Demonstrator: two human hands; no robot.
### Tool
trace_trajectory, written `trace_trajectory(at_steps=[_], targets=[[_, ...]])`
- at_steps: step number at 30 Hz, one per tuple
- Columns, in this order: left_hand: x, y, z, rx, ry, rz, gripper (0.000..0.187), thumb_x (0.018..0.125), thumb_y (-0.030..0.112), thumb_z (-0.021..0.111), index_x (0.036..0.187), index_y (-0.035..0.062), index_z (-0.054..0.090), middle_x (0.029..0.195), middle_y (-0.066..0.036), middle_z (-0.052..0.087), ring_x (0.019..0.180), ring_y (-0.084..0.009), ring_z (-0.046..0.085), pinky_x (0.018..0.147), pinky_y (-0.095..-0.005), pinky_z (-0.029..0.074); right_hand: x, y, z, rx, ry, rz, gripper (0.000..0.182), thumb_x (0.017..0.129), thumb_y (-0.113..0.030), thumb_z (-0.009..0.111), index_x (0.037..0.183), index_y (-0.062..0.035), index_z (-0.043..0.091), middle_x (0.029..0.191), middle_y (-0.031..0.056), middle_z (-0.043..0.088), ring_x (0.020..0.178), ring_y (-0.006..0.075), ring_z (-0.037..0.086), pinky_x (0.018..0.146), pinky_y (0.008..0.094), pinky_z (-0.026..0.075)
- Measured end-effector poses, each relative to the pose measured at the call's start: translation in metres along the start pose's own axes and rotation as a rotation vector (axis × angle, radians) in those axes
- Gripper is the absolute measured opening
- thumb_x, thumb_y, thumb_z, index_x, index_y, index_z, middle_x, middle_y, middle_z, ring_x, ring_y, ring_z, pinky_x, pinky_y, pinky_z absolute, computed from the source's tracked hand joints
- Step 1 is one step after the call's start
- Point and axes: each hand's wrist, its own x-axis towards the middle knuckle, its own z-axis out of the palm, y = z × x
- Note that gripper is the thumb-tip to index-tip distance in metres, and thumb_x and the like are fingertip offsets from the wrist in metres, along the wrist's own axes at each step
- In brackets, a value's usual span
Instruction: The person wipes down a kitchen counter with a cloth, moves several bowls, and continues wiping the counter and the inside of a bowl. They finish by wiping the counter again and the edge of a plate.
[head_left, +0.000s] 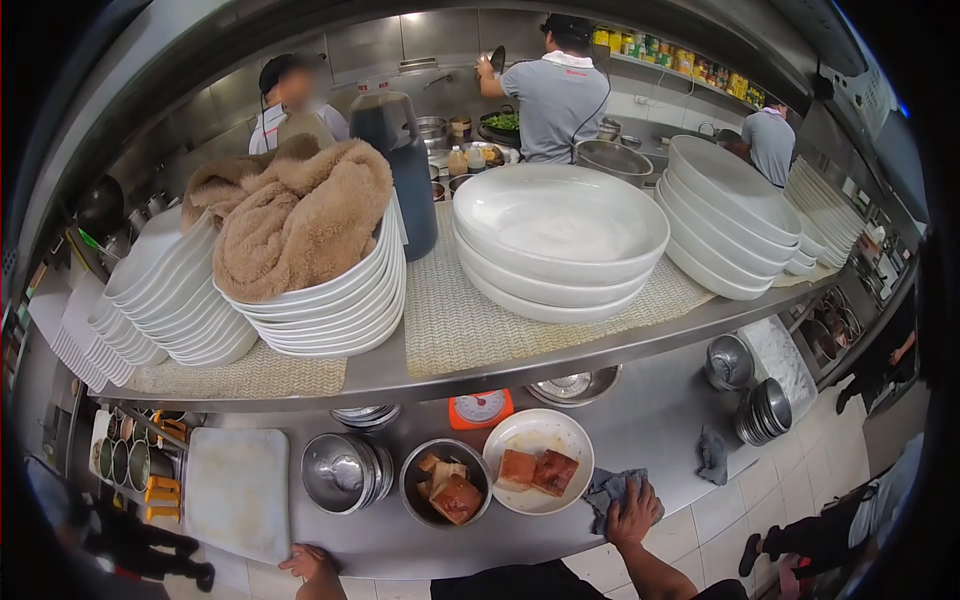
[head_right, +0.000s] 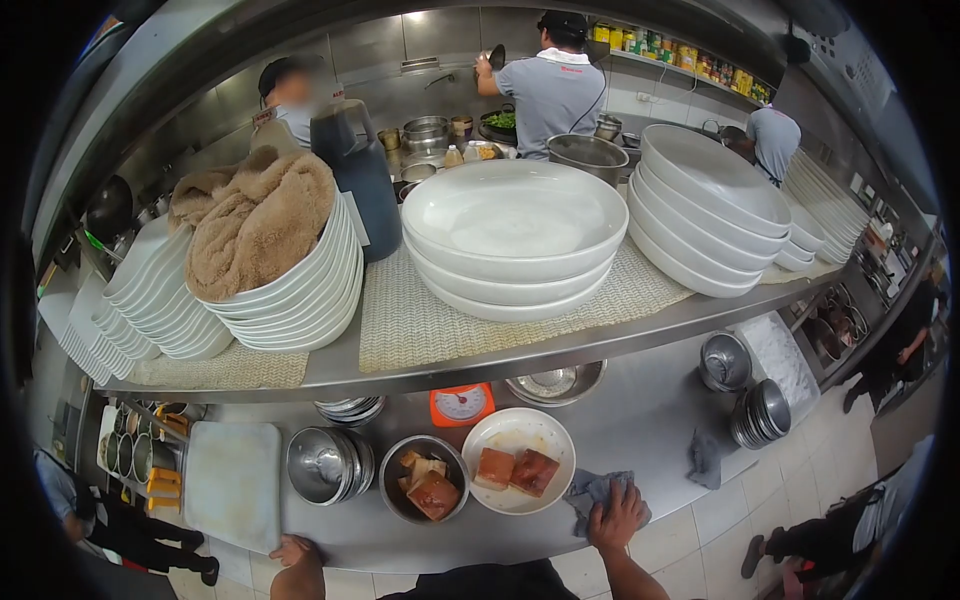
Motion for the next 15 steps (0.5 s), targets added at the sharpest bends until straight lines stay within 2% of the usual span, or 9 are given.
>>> trace_trajectory(at_steps=[7,9,10,12,15], targets=[[-0.016,0.011,-0.031,0.036,-0.046,0.05,0.04,0.09,0.022,0.058,0.125,0.0078,0.044,0.124,-0.03,0.031,0.09,-0.0393,0.06,0.062,-0.0472,0.057,0.0,-0.001,-0.002,-0.001,0.0,-0.003,0.061,0.08,-0.036,0.052,0.136,-0.012,0.047,0.14,0.0223,0.041,0.13,0.0411,0.036,0.109,0.0564,0.02],[-0.011,0.015,-0.028,-0.301,0.047,-0.287,0.04,0.09,0.021,0.06,0.124,0.0082,0.045,0.124,-0.029,0.03,0.089,-0.039,0.06,0.061,-0.0474,0.057,0.001,-0.002,-0.003,0.006,-0.001,0.001,0.061,0.08,-0.036,0.052,0.136,-0.0118,0.047,0.14,0.0224,0.041,0.13,0.0409,0.036,0.109,0.0564,0.02],[-0.01,0.013,-0.027,-0.302,0.048,-0.284,0.04,0.09,0.021,0.06,0.124,0.0082,0.045,0.124,-0.029,0.03,0.089,-0.039,0.06,0.061,-0.0474,0.057,0.001,-0.003,-0.004,0.013,-0.002,0.002,0.06,0.08,-0.036,0.052,0.135,-0.0117,0.048,0.14,0.0224,0.041,0.13,0.0407,0.036,0.109,0.0564,0.02],[-0.008,0.01,-0.025,-0.012,-0.082,-0.054,0.039,0.09,0.023,0.06,0.122,0.0065,0.046,0.122,-0.029,0.032,0.089,-0.0388,0.059,0.062,-0.0472,0.057,0.001,-0.002,-0.003,0.008,0.0,0.003,0.06,0.08,-0.036,0.052,0.135,-0.0117,0.048,0.14,0.0223,0.041,0.13,0.0406,0.036,0.109,0.0565,0.02],[-0.006,0.009,-0.021,-0.021,-0.032,-0.057,0.038,0.09,0.024,0.06,0.12,0.005,0.046,0.12,-0.028,0.032,0.088,-0.0386,0.059,0.062,-0.0478,0.057,0.0,-0.001,-0.001,-0.001,0.001,0.007,0.059,0.081,-0.036,0.052,0.134,-0.0117,0.048,0.14,0.022,0.042,0.131,0.0405,0.036,0.109,0.0567,0.02]])
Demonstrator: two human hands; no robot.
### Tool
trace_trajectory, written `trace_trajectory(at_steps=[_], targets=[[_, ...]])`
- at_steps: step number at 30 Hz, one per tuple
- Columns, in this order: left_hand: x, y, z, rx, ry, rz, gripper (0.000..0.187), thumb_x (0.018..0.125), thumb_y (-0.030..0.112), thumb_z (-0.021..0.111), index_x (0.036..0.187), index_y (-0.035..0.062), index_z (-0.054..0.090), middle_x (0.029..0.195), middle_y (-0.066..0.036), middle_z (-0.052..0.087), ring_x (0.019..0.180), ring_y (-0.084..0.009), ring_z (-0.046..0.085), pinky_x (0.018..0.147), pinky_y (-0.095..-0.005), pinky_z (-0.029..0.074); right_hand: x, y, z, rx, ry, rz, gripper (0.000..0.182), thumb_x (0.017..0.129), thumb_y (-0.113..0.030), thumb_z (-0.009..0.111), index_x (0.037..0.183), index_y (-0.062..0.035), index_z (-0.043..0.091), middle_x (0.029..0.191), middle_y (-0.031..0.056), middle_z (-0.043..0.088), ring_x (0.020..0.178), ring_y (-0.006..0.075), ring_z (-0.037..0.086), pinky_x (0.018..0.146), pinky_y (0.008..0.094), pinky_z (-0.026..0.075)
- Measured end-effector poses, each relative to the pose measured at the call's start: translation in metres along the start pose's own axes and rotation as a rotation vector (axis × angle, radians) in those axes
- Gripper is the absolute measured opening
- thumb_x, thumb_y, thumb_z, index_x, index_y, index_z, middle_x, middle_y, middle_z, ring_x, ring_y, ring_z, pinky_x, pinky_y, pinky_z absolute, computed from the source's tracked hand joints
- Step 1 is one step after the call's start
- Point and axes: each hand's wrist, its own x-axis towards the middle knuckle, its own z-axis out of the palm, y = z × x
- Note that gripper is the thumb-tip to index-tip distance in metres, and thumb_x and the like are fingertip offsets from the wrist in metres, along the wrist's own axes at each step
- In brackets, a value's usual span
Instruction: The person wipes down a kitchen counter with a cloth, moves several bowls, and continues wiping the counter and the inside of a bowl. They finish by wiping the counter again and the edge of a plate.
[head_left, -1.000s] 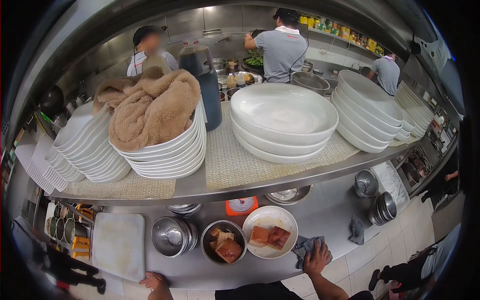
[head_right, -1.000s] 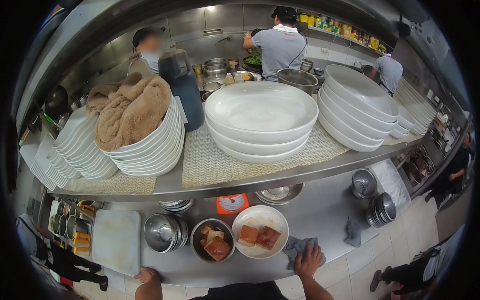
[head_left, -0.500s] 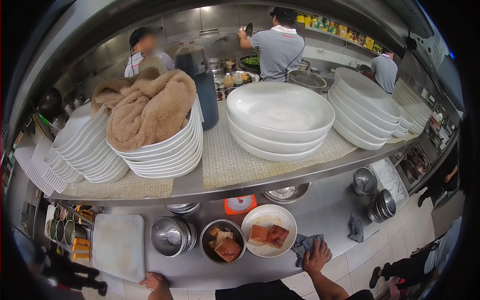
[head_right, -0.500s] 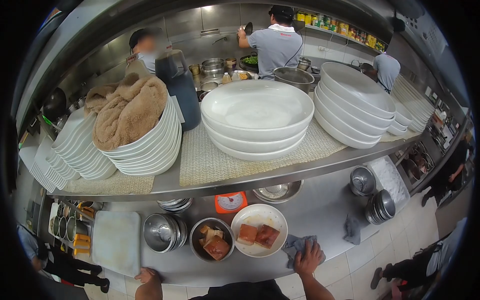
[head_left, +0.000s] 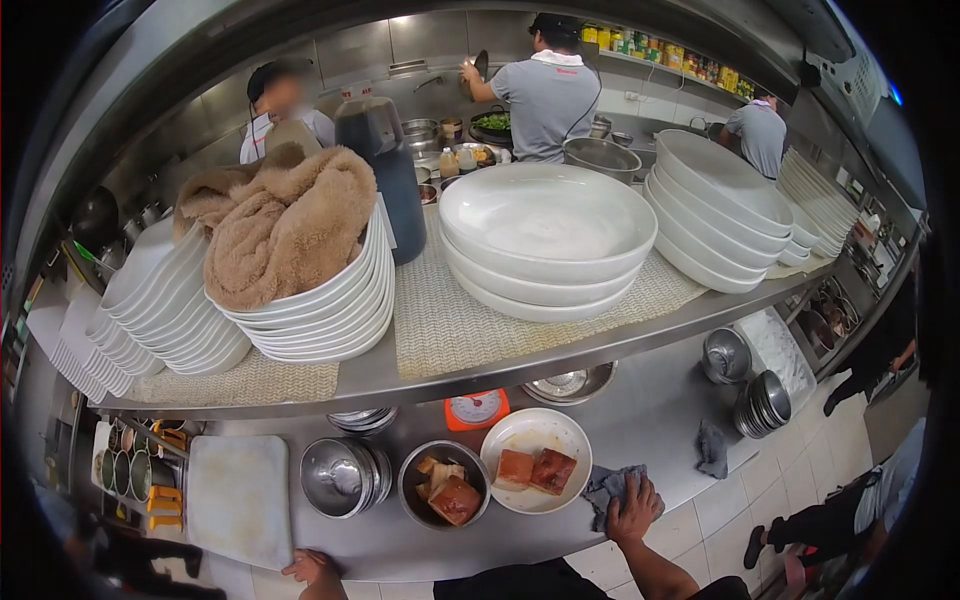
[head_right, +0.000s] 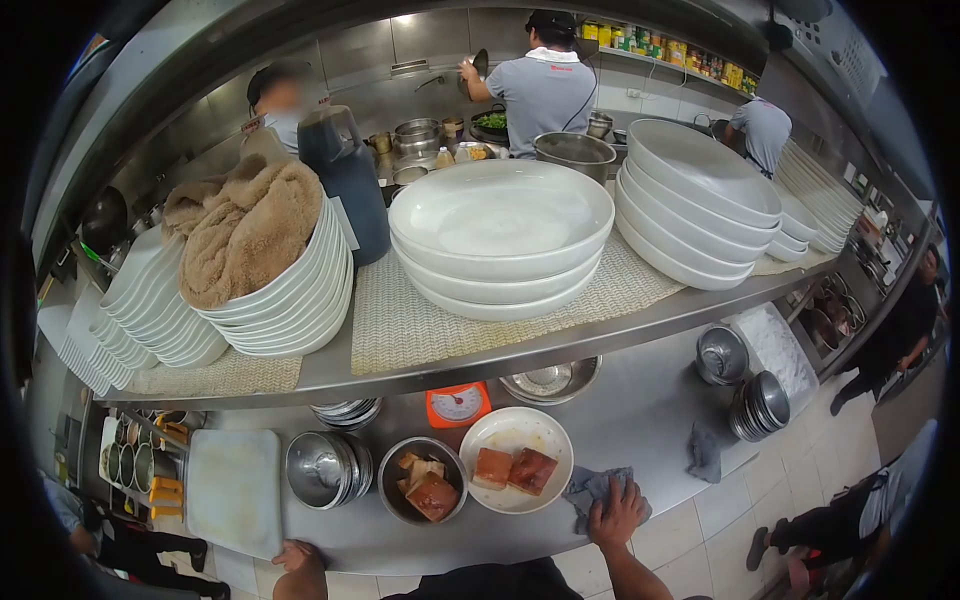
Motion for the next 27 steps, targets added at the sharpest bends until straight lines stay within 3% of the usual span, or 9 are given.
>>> trace_trajectory(at_steps=[7,9,16,18,27], targets=[[-0.004,-0.003,-0.003,-0.004,-0.019,0.04,0.038,0.09,0.024,0.06,0.121,0.0058,0.047,0.118,-0.027,0.033,0.089,-0.0394,0.059,0.061,-0.0487,0.057,-0.001,0.002,0.002,0.003,0.012,-0.01,0.059,0.081,-0.036,0.052,0.135,-0.0117,0.048,0.141,0.0218,0.042,0.131,0.0407,0.036,0.109,0.0573,0.021],[-0.003,-0.004,0.0,-0.061,0.084,-0.01,0.051,0.09,0.044,0.048,0.115,0.0028,0.03,0.098,-0.03,0.063,0.084,-0.0444,0.066,0.072,-0.0548,0.053,-0.001,0.002,0.002,-0.001,0.014,-0.012,0.059,0.081,-0.036,0.052,0.135,-0.0116,0.047,0.14,0.0221,0.042,0.13,0.0407,0.036,0.109,0.0572,0.021],[-0.003,-0.006,-0.003,0.077,0.018,0.118,0.05,0.091,0.044,0.047,0.114,0.0021,0.03,0.094,-0.03,0.064,0.083,-0.045,0.065,0.072,-0.055,0.053,0.0,0.001,0.001,-0.001,0.001,-0.009,0.059,0.081,-0.034,0.053,0.134,-0.0104,0.048,0.139,0.0235,0.041,0.13,0.0409,0.036,0.109,0.0564,0.02],[-0.002,-0.001,-0.001,0.019,-0.034,-0.008,0.039,0.091,0.025,0.059,0.123,0.0085,0.044,0.12,-0.024,0.032,0.092,-0.0363,0.058,0.059,-0.0485,0.057,0.0,0.0,0.0,-0.002,0.0,-0.008,0.059,0.08,-0.034,0.053,0.134,-0.0104,0.048,0.139,0.0235,0.041,0.13,0.041,0.036,0.109,0.0564,0.02],[-0.006,-0.004,-0.009,0.014,-0.061,0.064,0.039,0.092,0.026,0.057,0.123,0.0064,0.042,0.122,-0.031,0.03,0.087,-0.0381,0.059,0.061,-0.0497,0.055,0.001,-0.001,-0.002,0.018,-0.022,0.012,0.059,0.081,-0.036,0.052,0.135,-0.0114,0.047,0.139,0.0236,0.041,0.13,0.0419,0.036,0.109,0.0576,0.02]])
